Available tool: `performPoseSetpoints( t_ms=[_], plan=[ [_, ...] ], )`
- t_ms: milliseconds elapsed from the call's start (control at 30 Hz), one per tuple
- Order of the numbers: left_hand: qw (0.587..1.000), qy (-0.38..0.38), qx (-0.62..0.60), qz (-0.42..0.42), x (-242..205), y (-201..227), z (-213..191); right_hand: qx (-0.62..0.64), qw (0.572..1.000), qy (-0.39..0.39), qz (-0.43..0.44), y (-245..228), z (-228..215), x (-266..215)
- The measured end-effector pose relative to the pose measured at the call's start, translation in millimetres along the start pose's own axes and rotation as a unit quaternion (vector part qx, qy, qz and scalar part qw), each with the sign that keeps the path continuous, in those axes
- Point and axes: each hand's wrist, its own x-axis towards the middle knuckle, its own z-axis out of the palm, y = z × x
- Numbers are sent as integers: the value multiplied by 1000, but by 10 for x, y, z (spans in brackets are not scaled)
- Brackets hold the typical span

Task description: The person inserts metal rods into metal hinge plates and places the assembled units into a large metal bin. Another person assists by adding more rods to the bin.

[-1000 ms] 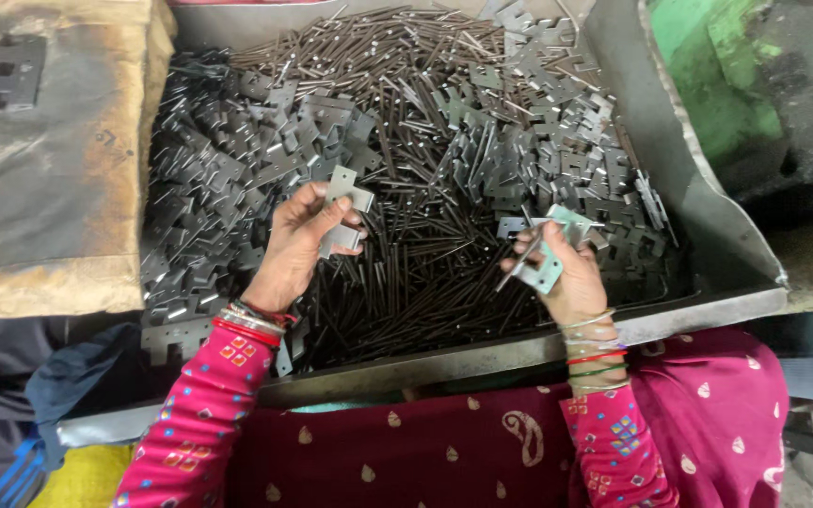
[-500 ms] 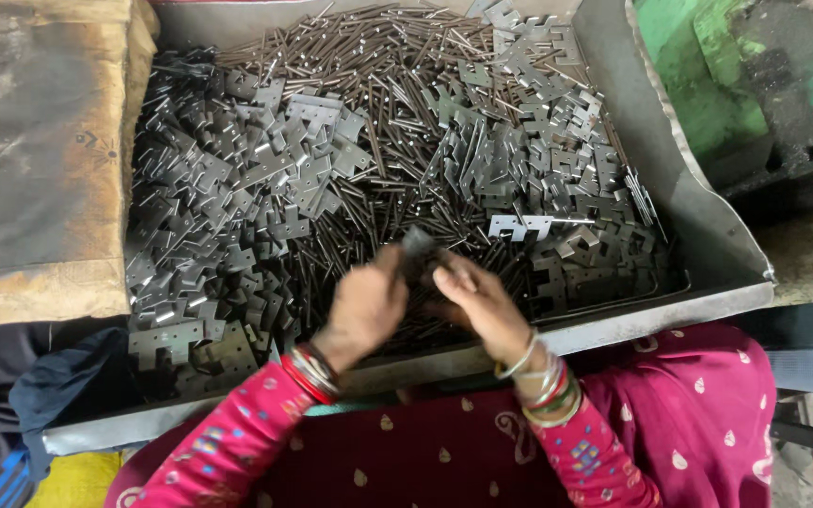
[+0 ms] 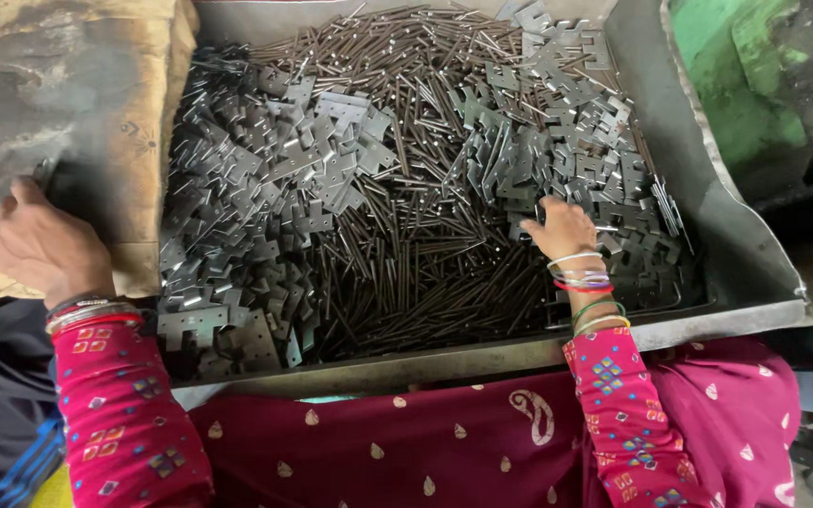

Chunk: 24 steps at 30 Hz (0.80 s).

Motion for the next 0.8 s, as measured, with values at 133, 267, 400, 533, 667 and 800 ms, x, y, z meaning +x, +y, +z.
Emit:
performPoseSetpoints(
  t_ms=[133,267,400,533,667,800],
  plan=[
    [988,144,43,28,52,309,-164,-11,1000,17,6,-53,26,19],
    [967,-84,-41,237,-294,1160,-611,76,985,153,-12,-183,-245,-164],
    [921,-156,-183,306,-840,1881,-592,240,916,306,-93,-411,-488,-598],
    [922,-122,-182,320,-1173,2084,-149,632,752,184,34,-596,-642,-715],
    [907,-108,-182,365,-1194,2081,368,861,505,57,23,-520,-946,-727],
    [846,-181,-368,341,-1260,2051,628,894,437,-41,-88,-533,-1117,-836]
  ],
)
